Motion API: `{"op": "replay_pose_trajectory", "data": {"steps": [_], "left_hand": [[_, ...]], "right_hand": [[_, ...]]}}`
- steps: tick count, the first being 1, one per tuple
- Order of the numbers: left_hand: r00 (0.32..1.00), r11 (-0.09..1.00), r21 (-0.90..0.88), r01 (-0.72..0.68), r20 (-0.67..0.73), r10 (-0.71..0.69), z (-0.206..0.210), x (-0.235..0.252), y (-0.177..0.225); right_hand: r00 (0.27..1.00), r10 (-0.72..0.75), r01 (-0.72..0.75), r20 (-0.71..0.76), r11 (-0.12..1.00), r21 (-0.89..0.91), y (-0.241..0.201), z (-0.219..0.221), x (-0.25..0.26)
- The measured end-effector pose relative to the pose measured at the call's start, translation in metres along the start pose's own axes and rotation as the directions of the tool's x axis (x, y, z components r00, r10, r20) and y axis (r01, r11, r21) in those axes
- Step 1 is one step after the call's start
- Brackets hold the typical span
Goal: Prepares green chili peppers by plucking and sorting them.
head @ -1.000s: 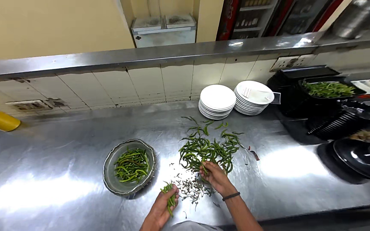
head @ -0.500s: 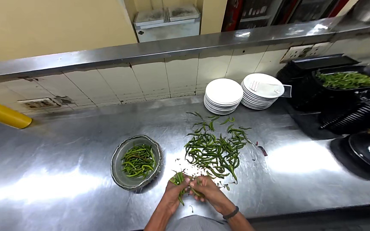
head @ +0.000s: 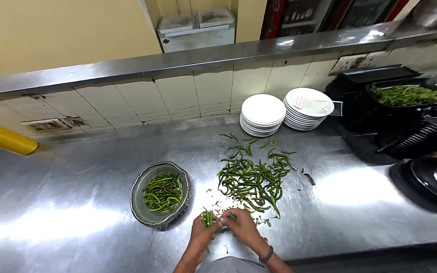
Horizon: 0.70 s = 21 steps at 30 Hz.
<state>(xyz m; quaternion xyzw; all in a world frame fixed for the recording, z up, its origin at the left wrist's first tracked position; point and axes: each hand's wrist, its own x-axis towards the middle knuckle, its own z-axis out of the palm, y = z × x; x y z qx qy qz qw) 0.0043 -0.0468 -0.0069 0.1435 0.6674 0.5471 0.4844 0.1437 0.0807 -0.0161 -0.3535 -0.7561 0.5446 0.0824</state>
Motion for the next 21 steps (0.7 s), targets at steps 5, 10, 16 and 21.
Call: {"op": "replay_pose_trajectory", "data": {"steps": [5,10,16,21], "left_hand": [[0.995,0.991,0.101,-0.085,0.056,0.079,-0.004,-0.001,-0.001],[0.996,0.993,-0.116,0.025,0.093,-0.014,-0.012,0.005,-0.003],[0.950,0.831,-0.464,0.306,0.095,-0.297,-0.013,0.003,0.002],[0.961,0.881,-0.383,0.277,0.127,-0.247,-0.008,0.002,-0.005]], "right_hand": [[0.997,-0.022,0.012,0.070,0.990,0.141,0.004,-0.003,-0.004],[0.982,0.168,-0.185,0.081,0.830,0.527,0.002,-0.015,-0.005],[0.935,0.328,-0.351,0.133,0.817,0.458,0.017,-0.022,-0.001],[0.958,0.203,-0.287,0.204,0.722,0.630,0.013,-0.027,-0.008]]}}
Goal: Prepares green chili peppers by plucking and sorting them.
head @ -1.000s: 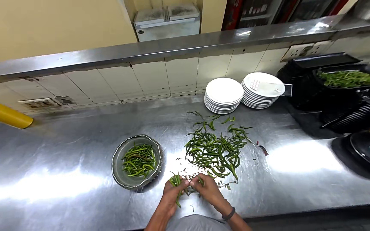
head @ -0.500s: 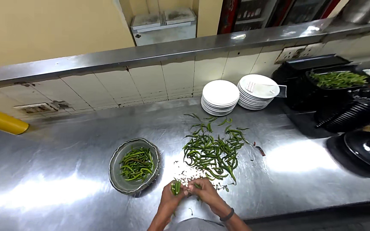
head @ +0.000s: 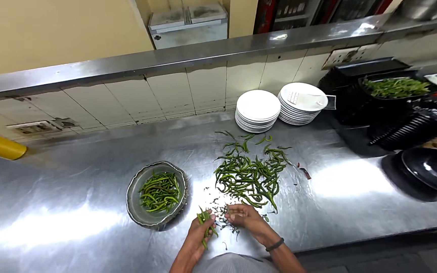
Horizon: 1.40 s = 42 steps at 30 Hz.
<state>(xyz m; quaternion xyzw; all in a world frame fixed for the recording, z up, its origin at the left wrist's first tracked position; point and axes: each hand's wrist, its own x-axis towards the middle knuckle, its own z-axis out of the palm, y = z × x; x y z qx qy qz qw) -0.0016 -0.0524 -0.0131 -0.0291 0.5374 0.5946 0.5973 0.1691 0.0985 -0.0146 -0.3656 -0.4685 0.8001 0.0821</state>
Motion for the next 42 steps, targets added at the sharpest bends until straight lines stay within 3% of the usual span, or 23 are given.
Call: {"op": "replay_pose_trajectory", "data": {"steps": [6,10,16,22,26,29,33,37,42], "left_hand": [[0.999,0.998,0.052,-0.030,0.047,0.028,0.011,0.006,0.000],[0.989,0.988,0.055,-0.146,-0.002,0.146,0.014,0.008,0.002],[0.971,0.966,0.110,-0.235,-0.019,0.238,0.013,0.005,0.008],[0.981,0.982,0.019,-0.190,-0.044,0.191,0.016,0.004,0.004],[0.979,0.980,-0.043,-0.192,-0.080,0.188,0.019,0.000,0.005],[0.941,0.949,0.066,-0.308,-0.125,0.314,0.016,0.002,0.007],[0.903,0.874,0.261,-0.411,-0.016,0.429,0.015,0.003,0.006],[0.883,0.769,0.444,-0.461,0.145,0.446,0.019,0.002,-0.001],[0.827,0.660,0.523,-0.539,0.177,0.534,0.018,0.006,-0.006]], "right_hand": [[0.997,0.033,-0.022,0.065,0.988,-0.153,-0.003,0.015,-0.003],[0.998,0.050,-0.048,0.037,0.998,-0.046,0.006,0.018,0.000],[0.995,0.091,-0.092,-0.031,0.995,-0.032,0.014,0.021,-0.001],[0.978,-0.120,0.170,0.171,0.935,-0.311,0.005,0.019,-0.003],[0.967,-0.164,0.222,0.196,0.920,-0.324,0.001,0.017,0.000],[0.989,-0.129,0.145,0.075,0.945,-0.293,0.007,0.019,0.003],[1.000,-0.025,0.021,-0.008,0.956,-0.292,0.013,0.021,0.004],[0.999,-0.028,0.021,-0.016,0.953,-0.303,0.010,0.026,-0.001],[1.000,-0.004,0.008,0.016,0.978,-0.208,0.009,0.027,-0.001]]}}
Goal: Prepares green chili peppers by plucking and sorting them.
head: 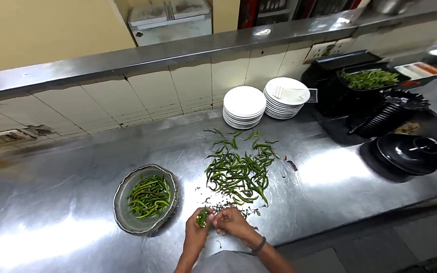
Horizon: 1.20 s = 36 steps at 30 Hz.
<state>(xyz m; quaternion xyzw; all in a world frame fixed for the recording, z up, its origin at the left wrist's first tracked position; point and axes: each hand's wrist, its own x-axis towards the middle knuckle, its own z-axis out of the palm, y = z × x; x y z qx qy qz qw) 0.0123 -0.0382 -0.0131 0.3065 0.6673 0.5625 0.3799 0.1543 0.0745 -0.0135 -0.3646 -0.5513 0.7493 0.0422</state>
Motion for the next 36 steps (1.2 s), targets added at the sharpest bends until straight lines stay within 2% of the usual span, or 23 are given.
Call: {"op": "replay_pose_trajectory", "data": {"steps": [2,4,6,8,9,11,13,15,17,21,23,25,26,27,28,30,31,33,36], "left_hand": [[0.997,0.998,-0.056,0.042,-0.063,-0.046,0.001,0.000,0.004],[0.979,0.976,-0.171,0.132,-0.130,-0.155,0.003,0.001,0.006],[0.953,0.929,-0.298,0.219,-0.138,-0.269,0.003,0.001,0.005],[0.944,0.920,-0.310,0.238,-0.148,-0.294,0.004,0.000,0.003],[0.955,0.948,-0.244,0.206,-0.161,-0.249,0.005,0.000,0.003],[0.989,0.999,0.021,0.027,-0.147,-0.024,0.008,-0.002,0.001],[0.973,0.944,0.261,-0.204,-0.050,0.224,0.008,-0.002,0.000],[0.937,0.859,0.390,-0.332,0.030,0.348,0.008,0.000,0.000],[0.908,0.811,0.421,-0.406,0.085,0.410,0.006,0.000,-0.002],[0.852,0.776,0.351,-0.524,0.188,0.489,0.009,-0.004,0.005],[0.913,0.870,0.276,-0.408,0.148,0.381,0.011,-0.002,0.011],[0.990,0.988,0.079,-0.132,0.054,0.128,0.009,0.001,0.015],[0.999,0.993,-0.109,0.034,0.002,-0.034,0.006,0.003,0.015],[0.981,0.926,-0.335,0.175,-0.025,-0.194,0.003,0.005,0.015],[0.940,0.793,-0.546,0.271,-0.025,-0.339,-0.002,0.006,0.015],[0.852,0.465,-0.823,0.326,0.042,-0.522,-0.016,0.007,0.014],[0.836,0.351,-0.886,0.304,0.071,-0.545,-0.023,0.006,0.014],[0.840,0.276,-0.926,0.256,0.072,-0.538,-0.032,0.003,0.013],[0.836,0.302,-0.921,0.245,0.043,-0.548,-0.036,-0.001,0.012]], "right_hand": [[1.000,-0.015,0.013,0.027,0.998,0.066,0.000,-0.002,-0.001],[0.999,-0.040,0.035,0.037,0.990,0.133,0.001,-0.001,-0.001],[0.998,-0.043,0.036,0.038,0.983,0.178,0.003,0.000,0.000],[0.999,-0.032,0.029,0.013,0.985,0.171,0.006,0.002,0.001],[1.000,-0.028,0.029,-0.011,0.987,0.156,0.007,0.002,0.001],[0.998,-0.022,0.030,-0.063,0.991,0.127,0.007,0.003,0.002],[0.994,-0.010,0.021,-0.111,0.995,0.098,0.005,0.005,0.002],[0.987,0.006,-0.001,-0.161,0.999,0.035,-0.001,0.007,0.002],[0.979,0.018,-0.020,-0.202,1.000,-0.008,-0.004,0.008,0.003],[0.966,-0.001,-0.017,-0.258,0.998,-0.067,0.014,0.001,0.010],[0.968,-0.069,0.015,-0.240,0.975,-0.220,0.026,-0.007,0.014],[0.979,-0.084,0.008,-0.187,0.926,-0.379,0.031,-0.015,0.016],[0.983,-0.073,-0.005,-0.169,0.907,-0.422,0.029,-0.020,0.015],[0.979,-0.087,-0.006,-0.187,0.895,-0.445,0.027,-0.025,0.013],[0.963,-0.130,0.010,-0.234,0.891,-0.453,0.025,-0.032,0.011],[0.913,-0.192,0.006,-0.359,0.888,-0.459,0.018,-0.050,0.006],[0.881,-0.195,-0.033,-0.431,0.883,-0.467,0.014,-0.061,0.003],[0.787,-0.196,-0.193,-0.584,0.822,-0.535,0.006,-0.082,-0.004],[0.656,-0.196,-0.486,-0.728,0.628,-0.607,0.004,-0.104,-0.012]]}}
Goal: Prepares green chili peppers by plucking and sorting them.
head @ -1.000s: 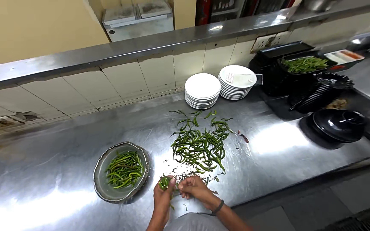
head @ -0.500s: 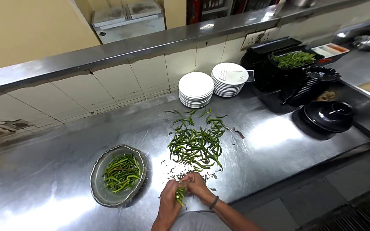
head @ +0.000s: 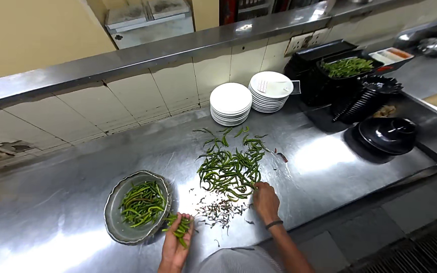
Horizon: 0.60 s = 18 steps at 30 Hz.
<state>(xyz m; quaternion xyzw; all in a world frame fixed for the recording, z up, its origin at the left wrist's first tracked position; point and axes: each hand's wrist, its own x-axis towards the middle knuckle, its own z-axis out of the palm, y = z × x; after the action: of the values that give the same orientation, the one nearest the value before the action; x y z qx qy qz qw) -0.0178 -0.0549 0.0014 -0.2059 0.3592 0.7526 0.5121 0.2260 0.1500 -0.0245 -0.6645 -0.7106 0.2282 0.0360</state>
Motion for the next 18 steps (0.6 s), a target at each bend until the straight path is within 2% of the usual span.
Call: {"op": "replay_pose_trajectory", "data": {"steps": [3,4,5,7,8,10,11,12,15,18], "left_hand": [[0.999,0.998,0.044,0.048,0.002,-0.048,-0.002,0.003,-0.005],[0.998,0.993,0.094,0.070,-0.005,-0.070,-0.002,0.003,-0.007],[0.996,0.984,0.157,0.084,-0.004,-0.084,-0.001,0.004,-0.009],[0.996,0.937,0.341,0.078,0.013,-0.088,0.004,0.004,-0.014],[0.996,0.898,0.434,0.068,0.029,-0.089,0.006,0.004,-0.017],[0.995,0.827,0.560,0.048,0.044,-0.088,0.011,0.004,-0.023],[0.994,0.801,0.597,0.038,0.061,-0.093,0.013,0.005,-0.026],[0.991,0.778,0.628,0.022,0.087,-0.098,0.014,0.006,-0.029],[0.974,0.695,0.717,-0.048,0.189,-0.128,0.018,0.009,-0.034],[0.963,0.635,0.756,-0.160,0.262,-0.068,0.019,0.009,-0.038]], "right_hand": [[0.990,0.108,-0.094,0.090,0.984,-0.150,0.017,0.001,0.009],[0.985,0.126,-0.109,0.118,0.984,-0.143,0.022,0.003,0.010],[0.984,0.129,-0.119,0.122,0.989,-0.084,0.027,0.004,0.012],[0.986,0.112,-0.139,0.124,0.963,0.232,0.033,0.003,0.011],[0.983,0.080,-0.145,0.164,0.887,0.437,0.031,0.003,0.008],[0.948,-0.049,-0.213,0.314,0.635,0.743,0.016,-0.004,-0.006],[0.914,-0.145,-0.244,0.379,0.550,0.799,0.006,-0.007,-0.015],[0.878,-0.239,-0.248,0.415,0.514,0.821,-0.005,-0.010,-0.023],[0.784,-0.405,-0.207,0.471,0.544,0.813,-0.035,-0.008,-0.048],[0.726,-0.451,-0.198,0.519,0.586,0.786,-0.051,0.007,-0.064]]}}
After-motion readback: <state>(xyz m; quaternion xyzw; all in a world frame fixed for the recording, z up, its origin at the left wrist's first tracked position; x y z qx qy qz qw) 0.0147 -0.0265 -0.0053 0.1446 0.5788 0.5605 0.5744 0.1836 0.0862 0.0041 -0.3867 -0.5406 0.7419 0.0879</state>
